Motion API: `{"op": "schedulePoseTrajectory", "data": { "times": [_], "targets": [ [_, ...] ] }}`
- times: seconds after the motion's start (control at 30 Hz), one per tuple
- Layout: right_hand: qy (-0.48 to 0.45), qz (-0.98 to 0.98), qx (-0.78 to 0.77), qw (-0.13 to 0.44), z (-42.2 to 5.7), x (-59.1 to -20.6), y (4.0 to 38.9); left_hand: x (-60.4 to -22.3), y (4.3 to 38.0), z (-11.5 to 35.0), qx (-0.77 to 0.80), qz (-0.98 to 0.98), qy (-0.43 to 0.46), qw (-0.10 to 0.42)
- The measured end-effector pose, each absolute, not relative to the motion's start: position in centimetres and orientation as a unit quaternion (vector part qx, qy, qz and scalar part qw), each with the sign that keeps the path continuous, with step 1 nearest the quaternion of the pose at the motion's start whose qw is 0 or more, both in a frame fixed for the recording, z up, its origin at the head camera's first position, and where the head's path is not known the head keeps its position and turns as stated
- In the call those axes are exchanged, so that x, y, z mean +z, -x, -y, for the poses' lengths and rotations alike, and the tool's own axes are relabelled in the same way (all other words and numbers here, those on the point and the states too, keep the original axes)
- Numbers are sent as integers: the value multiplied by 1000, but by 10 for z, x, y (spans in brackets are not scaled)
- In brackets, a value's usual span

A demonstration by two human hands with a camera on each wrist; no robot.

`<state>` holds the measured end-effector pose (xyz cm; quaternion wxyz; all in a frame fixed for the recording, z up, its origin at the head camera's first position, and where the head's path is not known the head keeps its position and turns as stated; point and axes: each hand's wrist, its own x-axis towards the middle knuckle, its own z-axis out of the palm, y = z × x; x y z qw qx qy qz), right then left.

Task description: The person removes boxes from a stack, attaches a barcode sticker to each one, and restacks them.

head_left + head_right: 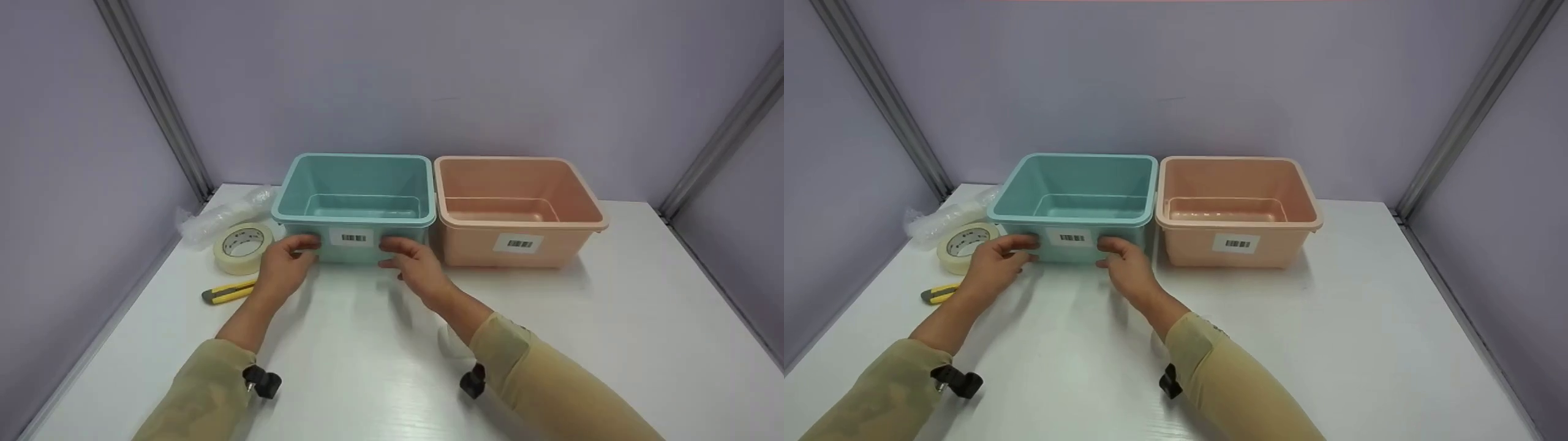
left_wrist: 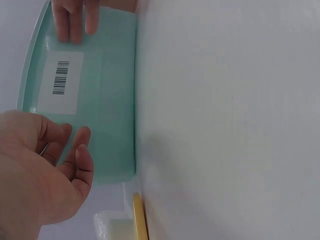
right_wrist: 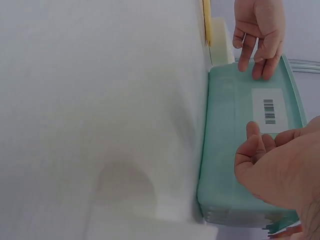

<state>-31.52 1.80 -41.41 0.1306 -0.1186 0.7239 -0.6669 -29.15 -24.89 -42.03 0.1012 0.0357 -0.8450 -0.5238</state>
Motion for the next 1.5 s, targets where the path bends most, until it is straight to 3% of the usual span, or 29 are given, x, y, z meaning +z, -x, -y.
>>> {"op": "schedulePoseTrajectory", "data": {
  "times": [0.5,0.77,1.27,1.5],
  "targets": [
    [205,-746,-631,58,-99,-358,297,-370,273,303,-506,846,-34,162],
    [223,-764,-604,-34,-152,-331,298,-353,277,328,-479,859,-10,178],
    [125,-836,-509,-163,-261,-317,314,-359,293,355,-462,880,29,107],
    [85,-867,-477,-115,-293,-336,329,-371,297,359,-464,882,33,74]
  ]
}}
